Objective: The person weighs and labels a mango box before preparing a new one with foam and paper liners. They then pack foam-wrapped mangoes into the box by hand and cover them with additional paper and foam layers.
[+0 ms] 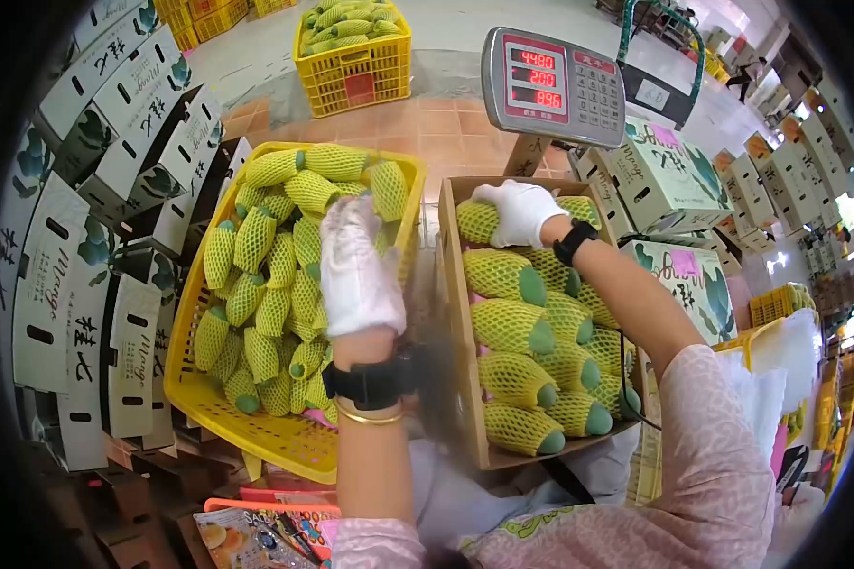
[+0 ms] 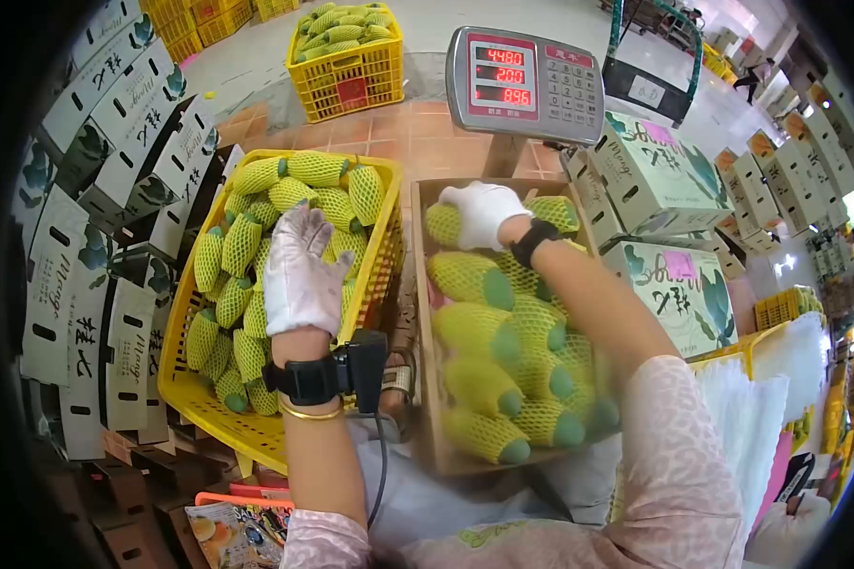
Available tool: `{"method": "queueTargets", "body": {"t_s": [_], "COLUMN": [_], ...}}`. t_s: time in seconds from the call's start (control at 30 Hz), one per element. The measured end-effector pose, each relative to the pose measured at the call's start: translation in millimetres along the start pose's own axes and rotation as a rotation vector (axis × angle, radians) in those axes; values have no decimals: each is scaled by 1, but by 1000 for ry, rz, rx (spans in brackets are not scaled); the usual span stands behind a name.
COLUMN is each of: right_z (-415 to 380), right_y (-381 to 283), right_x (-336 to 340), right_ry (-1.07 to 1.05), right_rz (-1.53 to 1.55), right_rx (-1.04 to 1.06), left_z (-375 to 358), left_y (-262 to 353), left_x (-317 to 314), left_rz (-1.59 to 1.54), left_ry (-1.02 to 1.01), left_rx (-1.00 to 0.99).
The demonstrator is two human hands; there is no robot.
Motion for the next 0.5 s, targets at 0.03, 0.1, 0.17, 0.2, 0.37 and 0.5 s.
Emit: {"method": "queueTargets", "body": {"t_s": [0.03, 0.1, 0.17, 0.2, 0.37, 0.5], "right_z": [5, 16, 24, 24, 27, 6], "right_y": [-6, -9, -12, -10, -3, 13], "right_x": [-6, -20, -25, -29, -32, -4], "right_ry": [34, 16, -4, -25, -203, -261], "right_rz": [8, 6, 8, 0, 59, 131], "right_rx": [17, -89, -175, -266, -279, 58], "left_z": [0, -1, -1, -1, 1, -1], "left_y": [-4, -7, -7, -7, -13, -9], "left_x": [2, 0, -1, -3, -10, -18], "left_rz": [158, 304, 300, 269, 5, -164], "left_ry": [-45, -89, -100, -134, -158, -75], "left_rx": [-64, -131, -118, -111, 103, 199]}}
Point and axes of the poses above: each hand's wrist, its own z-axis towards the middle knuckle, its own x-axis out of the back of the hand, y = z × x, the point moved 3 cm from there along z, towards the middle knuckle, and after that the axes turned 8 degrees about -y, right-handed, at the moved point
